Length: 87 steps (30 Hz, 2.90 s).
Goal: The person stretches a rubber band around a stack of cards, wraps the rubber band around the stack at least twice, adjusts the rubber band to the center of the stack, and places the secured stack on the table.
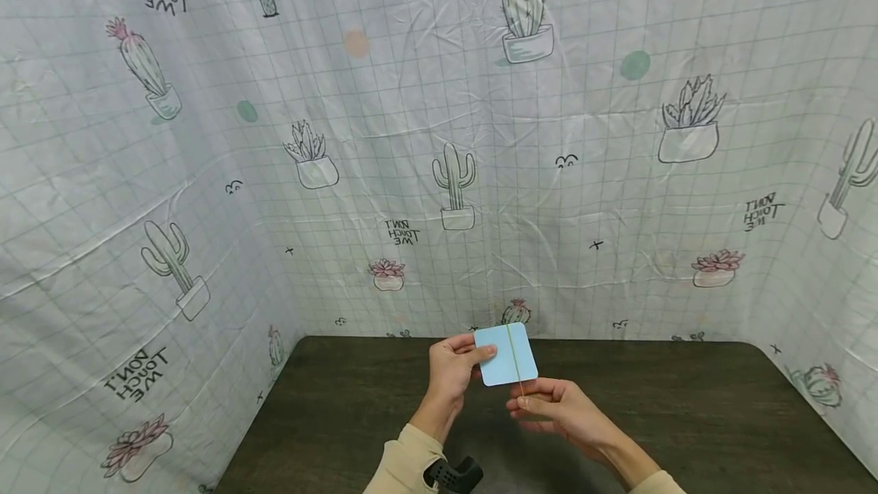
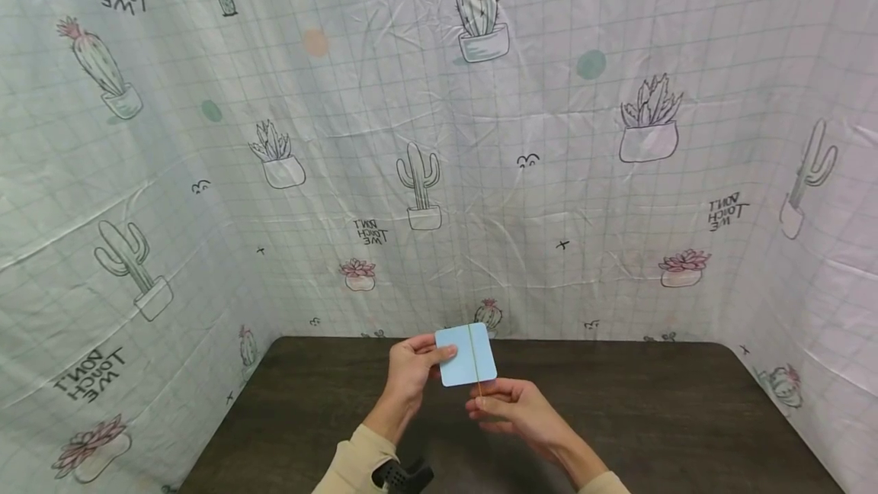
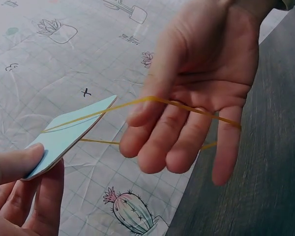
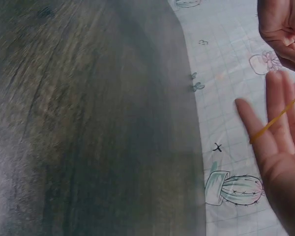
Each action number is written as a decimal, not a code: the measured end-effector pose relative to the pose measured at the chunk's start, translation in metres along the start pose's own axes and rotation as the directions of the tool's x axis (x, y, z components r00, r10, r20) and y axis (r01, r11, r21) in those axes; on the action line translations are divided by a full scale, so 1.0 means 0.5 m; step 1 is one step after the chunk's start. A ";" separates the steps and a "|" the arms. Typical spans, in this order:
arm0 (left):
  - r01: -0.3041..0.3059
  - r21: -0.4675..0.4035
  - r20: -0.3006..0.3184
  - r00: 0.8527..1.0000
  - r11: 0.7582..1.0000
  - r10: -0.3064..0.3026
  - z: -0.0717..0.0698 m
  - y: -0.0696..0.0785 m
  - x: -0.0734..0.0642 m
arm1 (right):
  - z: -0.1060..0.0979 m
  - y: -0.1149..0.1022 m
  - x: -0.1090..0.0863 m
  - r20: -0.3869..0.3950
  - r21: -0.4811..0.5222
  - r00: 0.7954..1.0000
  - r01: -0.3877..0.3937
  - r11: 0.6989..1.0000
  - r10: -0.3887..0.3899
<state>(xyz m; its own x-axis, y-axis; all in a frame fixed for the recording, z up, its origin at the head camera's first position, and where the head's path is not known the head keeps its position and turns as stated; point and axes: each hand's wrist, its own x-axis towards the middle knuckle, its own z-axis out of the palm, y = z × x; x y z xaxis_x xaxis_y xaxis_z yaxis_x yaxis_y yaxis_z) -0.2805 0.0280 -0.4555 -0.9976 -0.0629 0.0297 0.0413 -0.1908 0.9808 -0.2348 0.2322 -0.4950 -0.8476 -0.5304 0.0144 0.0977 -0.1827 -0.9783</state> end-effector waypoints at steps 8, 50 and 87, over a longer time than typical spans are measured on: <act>-0.002 -0.029 -0.003 1.000 1.000 0.001 -0.006 0.002 0.000 | 0.016 0.022 0.000 0.074 -0.037 0.989 0.130 0.991 -0.127; 0.033 -0.093 0.068 0.997 0.995 -0.027 -0.018 -0.007 -0.003 | 0.108 0.078 0.005 0.403 -0.851 0.497 0.512 -0.116 -0.768; -0.144 -0.183 -0.169 0.979 0.973 0.113 0.006 -0.002 -0.006 | 0.246 0.068 0.003 -0.367 -0.644 0.554 0.429 0.633 -0.748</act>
<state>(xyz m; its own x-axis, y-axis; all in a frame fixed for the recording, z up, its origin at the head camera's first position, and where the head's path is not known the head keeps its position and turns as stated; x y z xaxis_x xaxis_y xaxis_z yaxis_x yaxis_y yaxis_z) -0.2775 0.0315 -0.4559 -0.9627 -0.2484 0.1076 0.1939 -0.3556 0.9143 -0.1685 0.1237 -0.5029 -0.7336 0.1465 0.6636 -0.6374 0.1901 -0.7467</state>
